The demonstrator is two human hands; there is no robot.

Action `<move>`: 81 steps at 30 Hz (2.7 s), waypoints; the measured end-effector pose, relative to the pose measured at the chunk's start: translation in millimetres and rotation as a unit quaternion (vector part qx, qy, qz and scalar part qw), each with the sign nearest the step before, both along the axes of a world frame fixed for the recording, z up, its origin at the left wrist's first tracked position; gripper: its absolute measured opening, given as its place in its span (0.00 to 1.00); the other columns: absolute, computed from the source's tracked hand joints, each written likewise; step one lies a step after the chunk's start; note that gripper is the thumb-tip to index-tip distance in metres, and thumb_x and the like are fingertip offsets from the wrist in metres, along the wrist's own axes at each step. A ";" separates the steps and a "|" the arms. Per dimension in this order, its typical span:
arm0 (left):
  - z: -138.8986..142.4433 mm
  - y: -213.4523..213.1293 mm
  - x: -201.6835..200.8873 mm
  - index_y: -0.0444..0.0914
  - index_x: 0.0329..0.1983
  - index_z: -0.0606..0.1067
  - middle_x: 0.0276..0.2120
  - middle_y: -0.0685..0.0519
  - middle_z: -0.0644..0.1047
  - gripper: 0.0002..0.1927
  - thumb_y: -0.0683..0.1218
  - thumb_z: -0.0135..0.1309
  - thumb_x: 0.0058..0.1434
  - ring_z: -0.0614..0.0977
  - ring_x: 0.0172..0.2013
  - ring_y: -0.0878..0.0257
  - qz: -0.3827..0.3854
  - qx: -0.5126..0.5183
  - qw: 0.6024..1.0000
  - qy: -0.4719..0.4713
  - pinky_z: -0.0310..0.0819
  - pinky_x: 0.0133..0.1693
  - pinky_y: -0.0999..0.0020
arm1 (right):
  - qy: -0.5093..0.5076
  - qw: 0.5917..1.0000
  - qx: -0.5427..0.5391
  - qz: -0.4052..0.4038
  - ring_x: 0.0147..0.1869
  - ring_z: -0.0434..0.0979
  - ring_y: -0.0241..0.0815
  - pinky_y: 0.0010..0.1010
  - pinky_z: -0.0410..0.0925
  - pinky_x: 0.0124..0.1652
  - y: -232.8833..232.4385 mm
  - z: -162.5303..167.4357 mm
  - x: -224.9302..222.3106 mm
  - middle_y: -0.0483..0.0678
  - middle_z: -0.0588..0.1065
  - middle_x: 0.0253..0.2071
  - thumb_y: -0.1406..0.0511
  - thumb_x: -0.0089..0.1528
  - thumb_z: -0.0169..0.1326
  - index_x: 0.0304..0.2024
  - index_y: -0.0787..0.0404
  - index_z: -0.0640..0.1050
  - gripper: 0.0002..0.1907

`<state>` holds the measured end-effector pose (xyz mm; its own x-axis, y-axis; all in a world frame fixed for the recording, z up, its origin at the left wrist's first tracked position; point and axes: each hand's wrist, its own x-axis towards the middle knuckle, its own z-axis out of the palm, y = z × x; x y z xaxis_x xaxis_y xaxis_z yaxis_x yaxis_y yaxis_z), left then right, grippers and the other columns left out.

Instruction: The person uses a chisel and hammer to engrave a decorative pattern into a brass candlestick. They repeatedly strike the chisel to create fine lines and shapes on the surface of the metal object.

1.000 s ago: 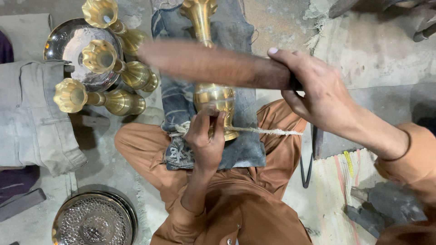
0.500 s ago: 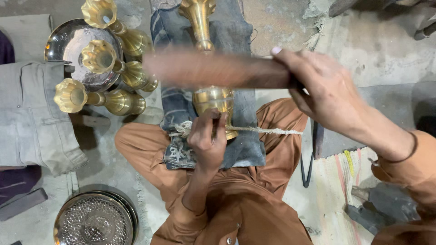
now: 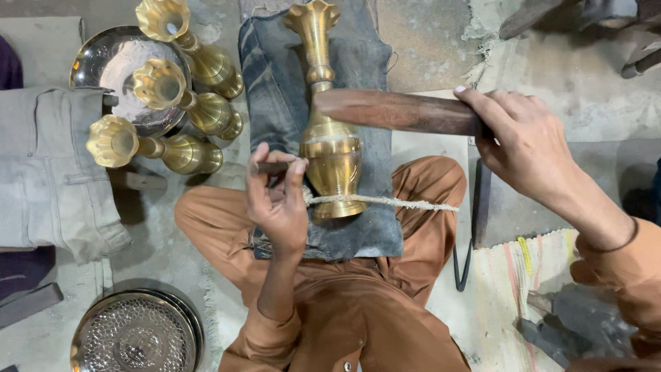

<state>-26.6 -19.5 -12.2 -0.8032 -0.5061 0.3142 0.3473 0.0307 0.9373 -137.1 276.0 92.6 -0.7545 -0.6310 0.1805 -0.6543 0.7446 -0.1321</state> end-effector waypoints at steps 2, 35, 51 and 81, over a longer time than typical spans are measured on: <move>9.4 -9.9 -5.8 0.30 0.72 0.61 0.45 0.50 0.77 0.27 0.33 0.56 0.74 0.81 0.44 0.68 -0.050 0.032 0.998 0.010 0.79 0.49 0.74 | 0.045 0.996 0.075 -0.002 0.48 0.76 0.52 0.42 0.67 0.48 -0.2 -6.2 -0.4 0.49 0.75 0.43 0.73 0.58 0.58 0.68 0.57 0.73 0.34; 11.7 -15.6 -36.1 0.30 0.60 0.73 0.43 0.50 0.82 0.20 0.40 0.60 0.67 0.84 0.42 0.69 -0.131 -0.027 0.987 -0.093 0.86 0.45 0.70 | 0.070 0.980 0.100 0.157 0.39 0.78 0.57 0.45 0.71 0.37 -89.2 74.3 -55.3 0.56 0.76 0.40 0.73 0.54 0.56 0.68 0.61 0.69 0.38; 9.8 -6.4 -30.4 0.28 0.63 0.71 0.43 0.49 0.80 0.21 0.40 0.59 0.69 0.83 0.41 0.69 -0.102 -0.003 0.989 -0.108 0.87 0.43 0.72 | 0.058 0.981 0.045 0.182 0.42 0.79 0.58 0.45 0.71 0.38 -110.0 87.3 -55.8 0.57 0.75 0.47 0.75 0.52 0.56 0.65 0.63 0.70 0.37; -4.6 16.4 -17.6 0.29 0.57 0.74 0.43 0.47 0.82 0.14 0.40 0.59 0.72 0.85 0.42 0.65 -0.004 -0.056 0.996 -0.076 0.86 0.42 0.69 | 0.149 0.950 0.087 0.262 0.39 0.78 0.53 0.43 0.69 0.35 -98.2 97.6 -52.4 0.53 0.76 0.37 0.72 0.56 0.60 0.57 0.62 0.77 0.25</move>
<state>-44.1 -3.1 -16.8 -0.8500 -0.4678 0.2422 0.2023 0.1347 0.9700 -189.5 177.8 190.2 -0.2606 -0.9455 0.1953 -0.9303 0.3000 0.2111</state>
